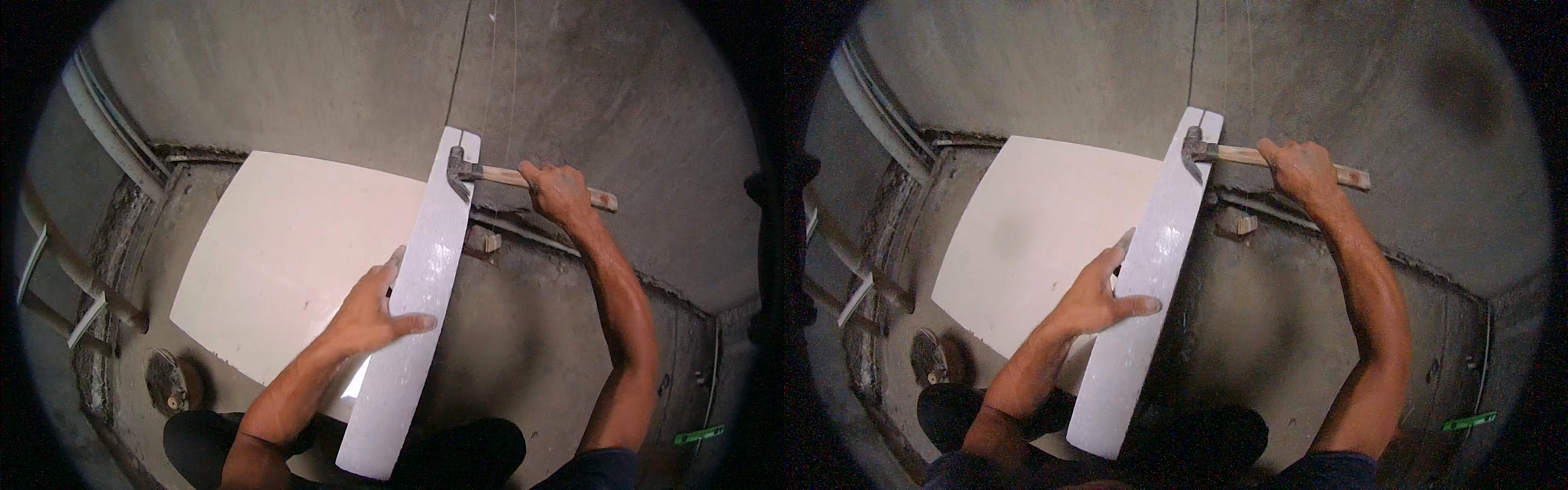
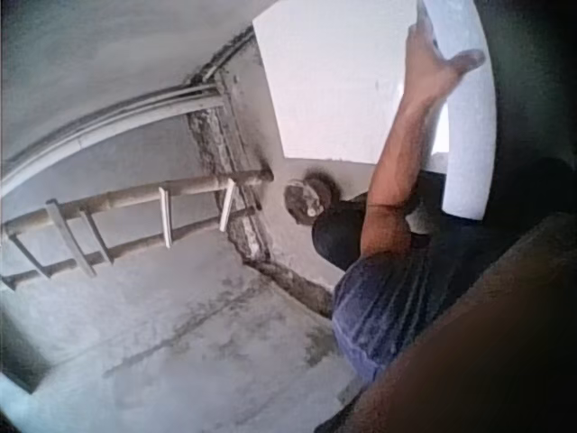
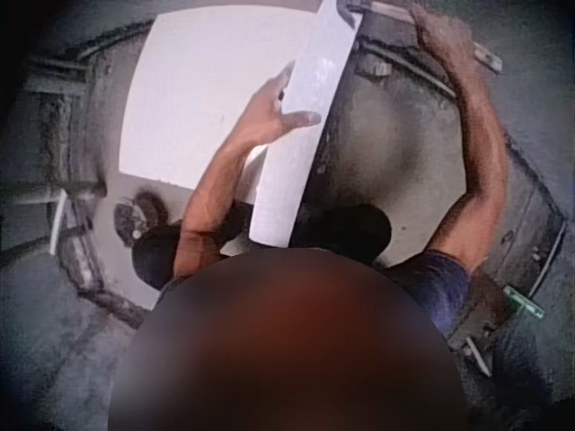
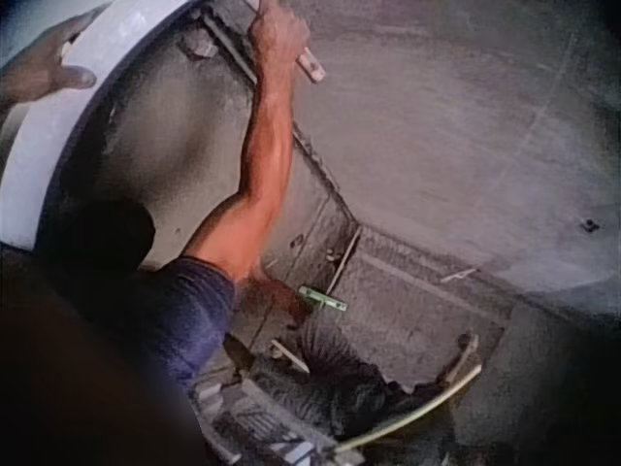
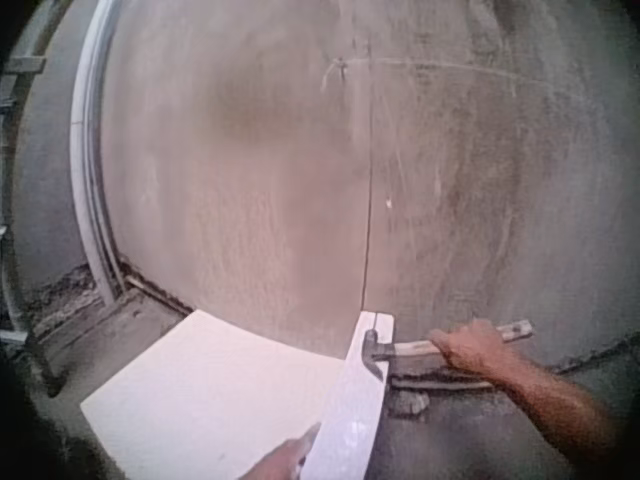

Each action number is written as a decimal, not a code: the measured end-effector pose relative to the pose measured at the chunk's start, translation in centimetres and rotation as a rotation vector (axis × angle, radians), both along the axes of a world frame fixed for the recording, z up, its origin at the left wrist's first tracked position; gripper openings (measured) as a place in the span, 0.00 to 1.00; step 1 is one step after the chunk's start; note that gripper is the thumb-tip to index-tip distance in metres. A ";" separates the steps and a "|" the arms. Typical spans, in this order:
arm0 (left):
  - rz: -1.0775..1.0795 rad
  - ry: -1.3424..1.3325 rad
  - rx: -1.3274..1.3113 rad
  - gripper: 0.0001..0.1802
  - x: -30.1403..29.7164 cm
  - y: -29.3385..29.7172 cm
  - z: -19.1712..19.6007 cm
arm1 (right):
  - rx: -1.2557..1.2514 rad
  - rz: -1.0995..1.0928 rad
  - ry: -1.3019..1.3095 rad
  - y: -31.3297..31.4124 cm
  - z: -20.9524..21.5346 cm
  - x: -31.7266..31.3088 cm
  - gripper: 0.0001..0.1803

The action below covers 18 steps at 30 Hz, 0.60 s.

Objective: The person applies cement to white ceramic tiles with a trowel, positions them against a wall, and taps them into place with a hammer. Another person measures the wall with a tape measure while the person continues applying mortar and adjusting tiles.

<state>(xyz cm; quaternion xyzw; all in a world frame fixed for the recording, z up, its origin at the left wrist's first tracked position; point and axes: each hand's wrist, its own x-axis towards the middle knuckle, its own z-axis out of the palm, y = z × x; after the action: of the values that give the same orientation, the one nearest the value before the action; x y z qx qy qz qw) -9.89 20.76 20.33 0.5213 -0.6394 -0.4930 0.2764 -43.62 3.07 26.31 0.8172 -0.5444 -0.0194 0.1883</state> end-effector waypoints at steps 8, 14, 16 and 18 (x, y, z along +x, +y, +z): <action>-0.036 -0.002 -0.030 0.53 0.2 0.1 -0.3 | 0.023 0.394 -0.069 1.8 -1.0 0.8 0.06; -0.010 0.028 -0.029 0.54 -0.1 0.3 -0.1 | 0.018 0.098 0.017 0.6 -0.4 -0.1 0.07; -0.020 0.005 -0.055 0.53 -0.1 0.1 0.2 | 0.026 0.272 0.001 2.5 -1.5 0.1 0.06; -0.041 -0.005 -0.049 0.52 0.0 0.0 0.6 | 0.030 0.437 -0.017 3.1 -1.6 0.7 0.05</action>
<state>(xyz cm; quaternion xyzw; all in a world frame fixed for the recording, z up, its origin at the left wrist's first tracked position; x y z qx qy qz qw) -9.89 20.73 20.91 0.5025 -0.6624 -0.4814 0.2773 -42.87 6.18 24.70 0.9186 -0.3556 0.0207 0.1714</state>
